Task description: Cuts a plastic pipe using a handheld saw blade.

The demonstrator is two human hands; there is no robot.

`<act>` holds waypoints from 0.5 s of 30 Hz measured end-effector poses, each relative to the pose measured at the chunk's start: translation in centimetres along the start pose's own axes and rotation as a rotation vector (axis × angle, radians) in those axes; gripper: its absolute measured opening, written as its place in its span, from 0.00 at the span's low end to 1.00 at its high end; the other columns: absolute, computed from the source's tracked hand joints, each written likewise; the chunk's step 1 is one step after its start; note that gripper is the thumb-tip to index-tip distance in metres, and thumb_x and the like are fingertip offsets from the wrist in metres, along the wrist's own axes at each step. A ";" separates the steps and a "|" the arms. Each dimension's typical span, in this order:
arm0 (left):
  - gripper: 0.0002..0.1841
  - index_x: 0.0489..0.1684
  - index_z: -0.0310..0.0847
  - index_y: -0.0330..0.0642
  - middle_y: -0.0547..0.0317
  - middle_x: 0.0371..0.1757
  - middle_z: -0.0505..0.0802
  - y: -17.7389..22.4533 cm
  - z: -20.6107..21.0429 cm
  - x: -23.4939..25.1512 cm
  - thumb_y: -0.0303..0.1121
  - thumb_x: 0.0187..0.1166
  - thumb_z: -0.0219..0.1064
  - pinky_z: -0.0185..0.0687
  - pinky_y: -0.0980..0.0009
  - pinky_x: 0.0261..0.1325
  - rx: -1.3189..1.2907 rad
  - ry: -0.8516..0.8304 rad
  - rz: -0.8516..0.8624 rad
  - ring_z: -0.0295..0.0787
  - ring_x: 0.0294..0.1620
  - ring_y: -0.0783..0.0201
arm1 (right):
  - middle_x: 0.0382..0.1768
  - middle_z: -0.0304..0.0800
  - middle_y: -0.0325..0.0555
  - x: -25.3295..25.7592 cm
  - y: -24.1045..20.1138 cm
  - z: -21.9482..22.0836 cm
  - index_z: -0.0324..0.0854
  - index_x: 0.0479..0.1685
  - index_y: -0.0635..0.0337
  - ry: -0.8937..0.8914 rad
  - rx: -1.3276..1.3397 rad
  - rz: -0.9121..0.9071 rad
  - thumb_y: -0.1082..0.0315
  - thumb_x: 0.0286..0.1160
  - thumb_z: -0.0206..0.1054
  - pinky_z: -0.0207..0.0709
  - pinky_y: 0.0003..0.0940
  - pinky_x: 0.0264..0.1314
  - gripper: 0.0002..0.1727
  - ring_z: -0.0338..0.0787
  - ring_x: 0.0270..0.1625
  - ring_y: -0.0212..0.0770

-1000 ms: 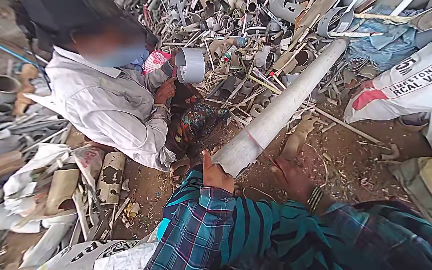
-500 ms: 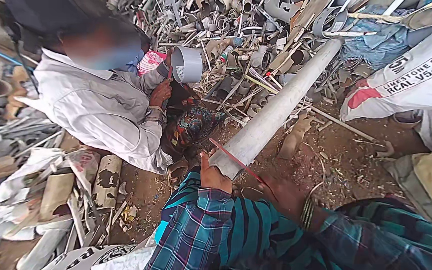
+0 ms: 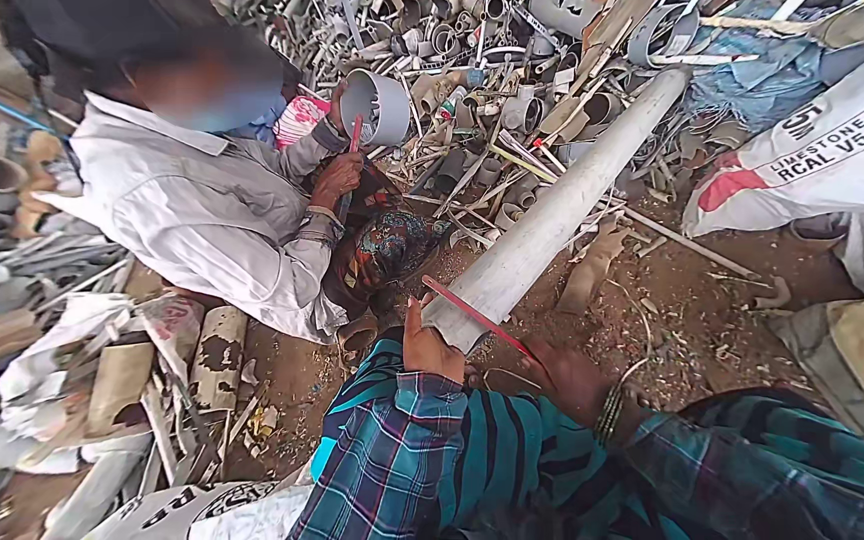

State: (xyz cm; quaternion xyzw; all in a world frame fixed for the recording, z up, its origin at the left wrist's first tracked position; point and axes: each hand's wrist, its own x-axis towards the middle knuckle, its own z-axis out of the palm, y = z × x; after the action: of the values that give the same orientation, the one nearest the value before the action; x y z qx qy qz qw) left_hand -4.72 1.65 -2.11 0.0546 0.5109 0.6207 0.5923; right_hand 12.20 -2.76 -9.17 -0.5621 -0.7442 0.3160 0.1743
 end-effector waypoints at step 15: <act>0.17 0.70 0.66 0.38 0.43 0.58 0.84 0.5 -0.6 -0.8 0.34 0.93 0.40 0.84 0.51 0.55 0.078 -0.075 -0.072 0.86 0.56 0.52 | 0.37 0.89 0.72 1.5 2.9 -0.5 0.76 0.66 0.76 0.164 0.001 0.176 0.63 0.92 0.49 0.80 0.67 0.46 0.22 0.92 0.42 0.73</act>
State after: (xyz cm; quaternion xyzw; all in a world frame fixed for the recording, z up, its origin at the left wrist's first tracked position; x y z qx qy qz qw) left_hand -5.20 0.76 -1.64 0.0826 0.5136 0.5761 0.6305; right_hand 14.17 -0.74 -10.93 -0.6489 -0.6752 0.2835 0.2065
